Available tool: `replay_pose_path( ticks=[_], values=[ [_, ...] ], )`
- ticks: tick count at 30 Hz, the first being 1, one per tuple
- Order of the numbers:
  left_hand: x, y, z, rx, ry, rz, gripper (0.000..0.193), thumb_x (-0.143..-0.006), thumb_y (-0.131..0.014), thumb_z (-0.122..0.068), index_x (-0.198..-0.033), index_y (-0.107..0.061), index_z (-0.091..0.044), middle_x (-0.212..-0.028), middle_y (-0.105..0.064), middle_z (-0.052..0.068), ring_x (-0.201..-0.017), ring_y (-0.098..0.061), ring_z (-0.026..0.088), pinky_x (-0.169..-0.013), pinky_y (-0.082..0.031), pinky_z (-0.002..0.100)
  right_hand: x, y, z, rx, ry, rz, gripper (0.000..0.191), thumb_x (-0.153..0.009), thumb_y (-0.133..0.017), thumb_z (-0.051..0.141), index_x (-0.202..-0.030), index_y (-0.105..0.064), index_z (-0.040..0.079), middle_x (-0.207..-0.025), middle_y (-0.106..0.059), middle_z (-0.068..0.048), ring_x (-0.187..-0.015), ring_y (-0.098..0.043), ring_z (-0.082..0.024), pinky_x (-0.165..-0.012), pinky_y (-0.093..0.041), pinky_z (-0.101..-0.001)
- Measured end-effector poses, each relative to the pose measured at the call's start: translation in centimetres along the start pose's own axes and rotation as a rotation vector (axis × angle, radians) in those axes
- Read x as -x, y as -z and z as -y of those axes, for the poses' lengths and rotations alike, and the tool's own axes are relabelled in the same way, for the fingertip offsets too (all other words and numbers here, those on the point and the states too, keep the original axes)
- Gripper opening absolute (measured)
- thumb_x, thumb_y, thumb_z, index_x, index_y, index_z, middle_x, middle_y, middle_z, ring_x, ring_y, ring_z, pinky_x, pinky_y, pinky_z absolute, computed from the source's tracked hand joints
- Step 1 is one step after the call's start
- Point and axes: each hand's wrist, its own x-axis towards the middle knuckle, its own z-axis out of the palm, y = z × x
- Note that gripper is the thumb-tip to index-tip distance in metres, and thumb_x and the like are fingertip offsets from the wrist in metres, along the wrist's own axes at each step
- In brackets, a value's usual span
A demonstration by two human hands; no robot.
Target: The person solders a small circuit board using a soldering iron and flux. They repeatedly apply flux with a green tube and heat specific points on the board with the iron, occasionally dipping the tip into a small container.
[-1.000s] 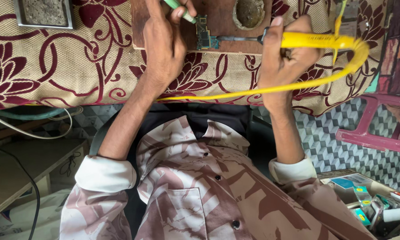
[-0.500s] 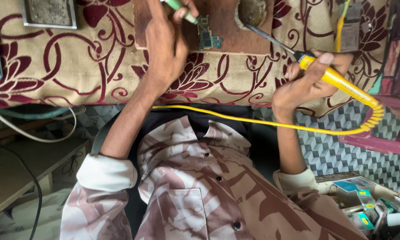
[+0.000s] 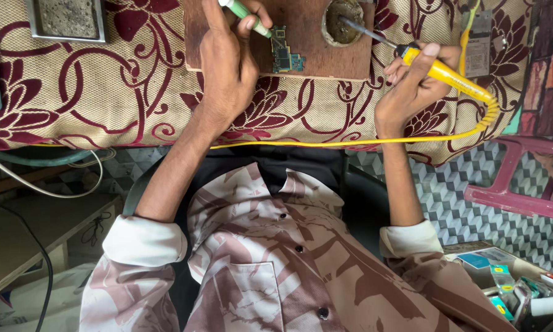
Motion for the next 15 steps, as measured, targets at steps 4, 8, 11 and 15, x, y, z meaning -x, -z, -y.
replay_pose_path(
  ticks=[4, 8, 11, 15],
  values=[
    [-0.24, 0.2, -0.36, -0.014, -0.072, -0.019, 0.047, -0.113, -0.042, 0.01, -0.15, -0.017, -0.006, -0.107, -0.069, 0.012, -0.083, -0.07, 0.026, -0.074, -0.056, 0.034, -0.16, 0.11, 0.49, 0.144, 0.003, 0.022, 0.029, -0.12, -0.054, 0.023, -0.103, -0.048, 0.0, -0.066, -0.047, -0.007, -0.053, -0.054, -0.013, -0.052, -0.047, -0.0241],
    [-0.34, 0.27, -0.31, 0.002, -0.056, -0.004, 0.046, -0.116, -0.042, 0.009, -0.15, -0.014, -0.005, -0.108, -0.07, 0.011, -0.088, -0.072, 0.025, -0.078, -0.058, 0.034, -0.11, -0.22, 0.61, 0.071, -0.004, 0.022, 0.027, -0.117, -0.055, 0.021, -0.103, -0.048, -0.001, -0.075, -0.054, -0.009, -0.056, -0.056, -0.015, -0.048, -0.044, -0.0232],
    [-0.23, 0.16, -0.03, -0.002, -0.071, -0.011, 0.047, -0.115, -0.042, 0.009, -0.149, -0.014, -0.005, -0.107, -0.07, 0.011, -0.088, -0.071, 0.026, -0.078, -0.057, 0.035, 0.34, -0.49, 0.65, 0.047, -0.009, 0.026, 0.027, -0.117, -0.056, 0.021, -0.103, -0.048, -0.001, -0.074, -0.051, -0.008, -0.052, -0.053, -0.013, -0.049, -0.045, -0.0246],
    [0.09, 0.0, 0.55, 0.001, -0.062, -0.011, 0.046, -0.119, -0.043, 0.008, -0.151, -0.013, -0.006, -0.108, -0.071, 0.009, -0.088, -0.072, 0.024, -0.078, -0.058, 0.033, 0.65, -0.84, 0.52, 0.074, -0.033, 0.018, 0.025, -0.118, -0.055, 0.021, -0.107, -0.05, -0.002, -0.074, -0.054, -0.009, -0.055, -0.057, -0.014, -0.052, -0.044, -0.0242]
  ],
)
